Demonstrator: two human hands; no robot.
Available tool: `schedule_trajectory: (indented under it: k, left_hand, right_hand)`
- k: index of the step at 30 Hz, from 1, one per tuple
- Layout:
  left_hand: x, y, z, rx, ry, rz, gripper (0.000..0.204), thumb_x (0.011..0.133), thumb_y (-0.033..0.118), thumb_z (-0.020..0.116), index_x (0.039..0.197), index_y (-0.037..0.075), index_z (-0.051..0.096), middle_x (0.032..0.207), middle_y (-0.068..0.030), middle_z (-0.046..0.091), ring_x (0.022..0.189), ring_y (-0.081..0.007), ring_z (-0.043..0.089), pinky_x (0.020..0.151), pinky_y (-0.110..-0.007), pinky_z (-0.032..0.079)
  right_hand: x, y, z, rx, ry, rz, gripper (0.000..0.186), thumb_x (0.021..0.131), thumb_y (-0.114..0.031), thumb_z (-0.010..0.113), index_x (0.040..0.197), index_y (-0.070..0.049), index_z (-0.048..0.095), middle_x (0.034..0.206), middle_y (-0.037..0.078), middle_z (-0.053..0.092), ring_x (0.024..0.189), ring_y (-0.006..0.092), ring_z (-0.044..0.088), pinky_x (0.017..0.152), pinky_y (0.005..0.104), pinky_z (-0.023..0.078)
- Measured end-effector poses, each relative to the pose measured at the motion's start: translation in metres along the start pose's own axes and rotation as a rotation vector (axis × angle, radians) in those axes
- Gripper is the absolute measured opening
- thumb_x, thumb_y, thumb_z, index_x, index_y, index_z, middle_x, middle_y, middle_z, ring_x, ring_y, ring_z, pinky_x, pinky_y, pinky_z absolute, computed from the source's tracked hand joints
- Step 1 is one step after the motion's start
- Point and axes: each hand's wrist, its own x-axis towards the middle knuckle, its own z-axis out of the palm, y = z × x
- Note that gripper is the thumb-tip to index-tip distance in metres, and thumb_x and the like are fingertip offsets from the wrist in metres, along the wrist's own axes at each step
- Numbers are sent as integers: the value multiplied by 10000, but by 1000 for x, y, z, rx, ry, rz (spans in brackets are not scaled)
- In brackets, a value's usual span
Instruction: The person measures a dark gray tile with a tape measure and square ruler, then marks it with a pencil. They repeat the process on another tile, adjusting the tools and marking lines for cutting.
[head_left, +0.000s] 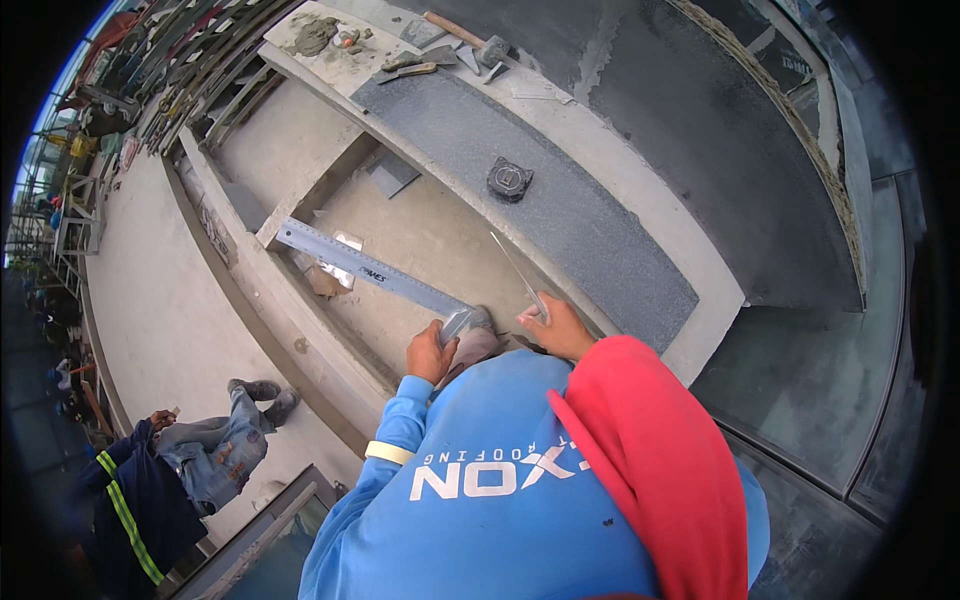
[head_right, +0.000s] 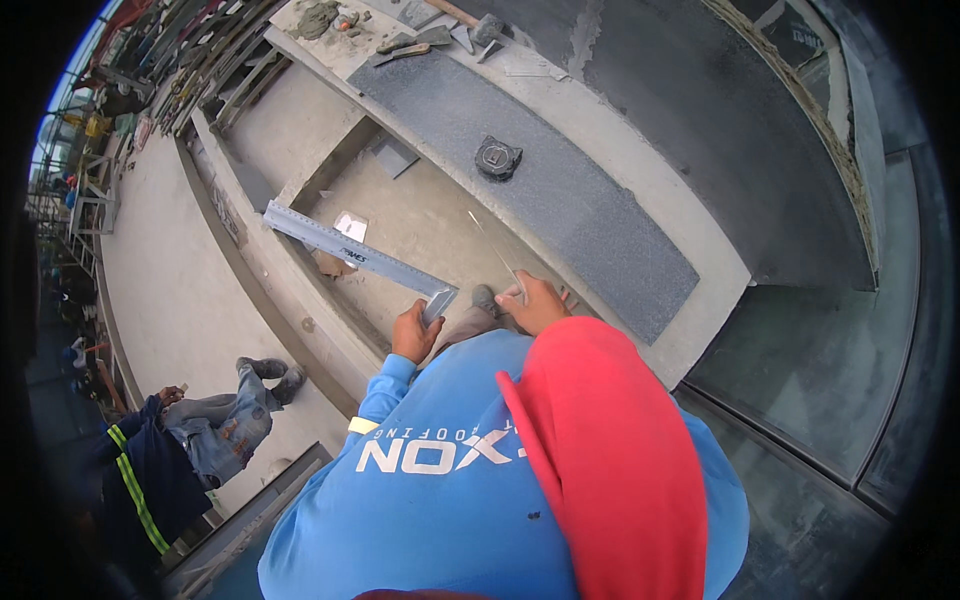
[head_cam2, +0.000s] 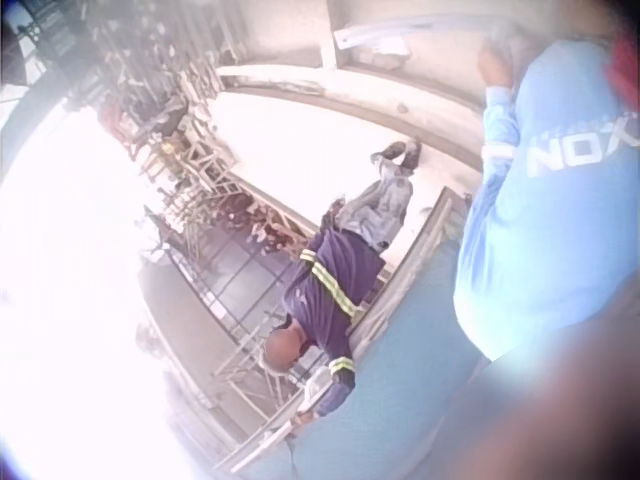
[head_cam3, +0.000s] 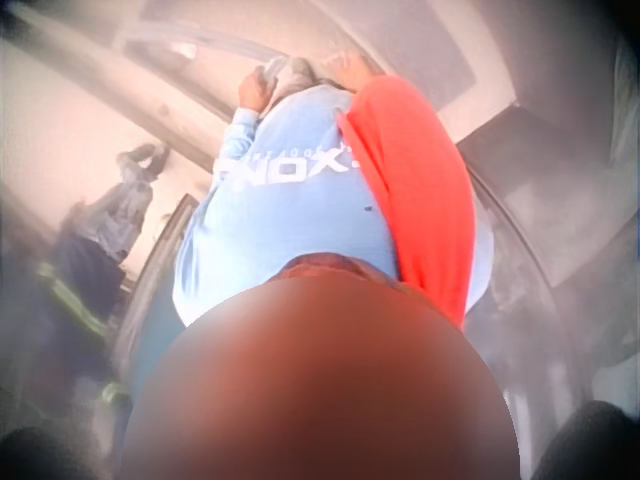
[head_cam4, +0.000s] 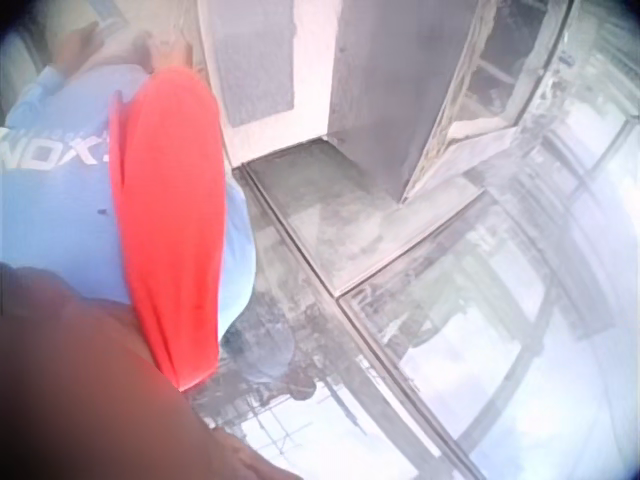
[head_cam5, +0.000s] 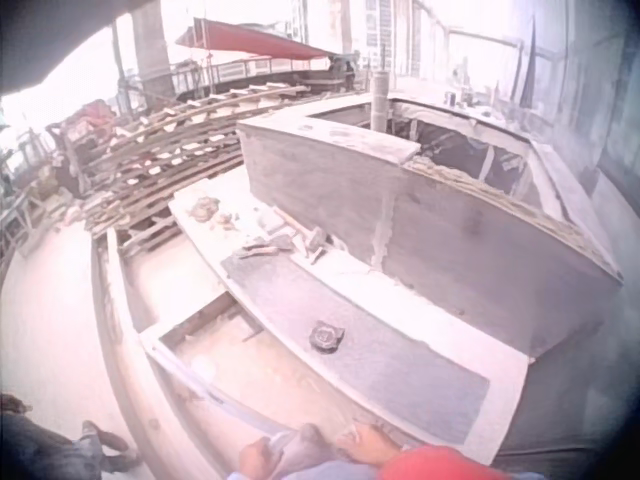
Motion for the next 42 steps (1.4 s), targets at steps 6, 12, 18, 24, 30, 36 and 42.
schedule_trajectory:
  k: [6, 12, 18, 24, 30, 36, 42]
  left_hand:
    - [32, -32, -82, 96, -9, 17, 360, 823, 258, 772, 1051, 43, 595, 924, -247, 693, 872, -447, 671, 746, -521, 534]
    - [66, -77, -107, 190, -46, -186, 487, 778, 325, 817, 1100, 2, 647, 960, -266, 711, 903, -427, 699, 787, -479, 556]
    - [82, -168, -56, 168, -121, -434, 581, 743, 366, 864, 1145, -3, 665, 1010, -243, 732, 899, -372, 733, 787, -450, 579]
    - [82, -256, -90, 143, -242, -848, 583, 756, 338, 869, 1168, -16, 656, 976, -200, 744, 807, -294, 740, 704, -402, 582]
    - [135, -286, -221, 144, -185, -1078, 586, 770, 311, 874, 1191, -28, 648, 943, -158, 756, 715, -215, 747, 621, -354, 585]
    - [248, -338, -332, -561, 417, -921, 324, 866, 211, 809, 1010, 29, 584, 725, -120, 687, 533, -190, 660, 440, -330, 510]
    - [344, -391, -347, -311, 287, -904, 432, 856, 281, 809, 1130, 6, 619, 814, -155, 716, 599, -225, 692, 517, -363, 553]
  right_hand:
    - [75, -80, 26, -152, -51, -285, 472, 973, -280, 646, 1349, -10, 554, 1073, 215, 717, 803, 335, 678, 793, 424, 522]
    - [143, -114, 20, -71, 188, -527, 489, 1023, -242, 559, 1481, -90, 485, 1125, 252, 681, 940, 381, 672, 831, 449, 510]
    - [215, -150, 41, -328, -124, -428, 503, 1016, -216, 551, 1512, -212, 467, 1091, 217, 676, 965, 382, 661, 837, 453, 523]
    - [318, -183, 88, -407, -271, -560, 547, 982, -240, 611, 1510, -234, 469, 1035, 189, 691, 904, 365, 665, 816, 450, 525]
    - [482, -285, 102, -350, -245, -717, 564, 951, -238, 662, 1487, -191, 491, 947, 183, 685, 850, 379, 655, 772, 450, 529]
    - [612, -436, 128, -387, -167, -1060, 546, 946, -235, 667, 1464, -165, 511, 879, 126, 648, 730, 346, 632, 644, 439, 518]
    - [681, -503, 151, -292, -54, -1049, 554, 918, -189, 694, 1446, -148, 531, 968, 164, 690, 811, 377, 665, 698, 447, 534]
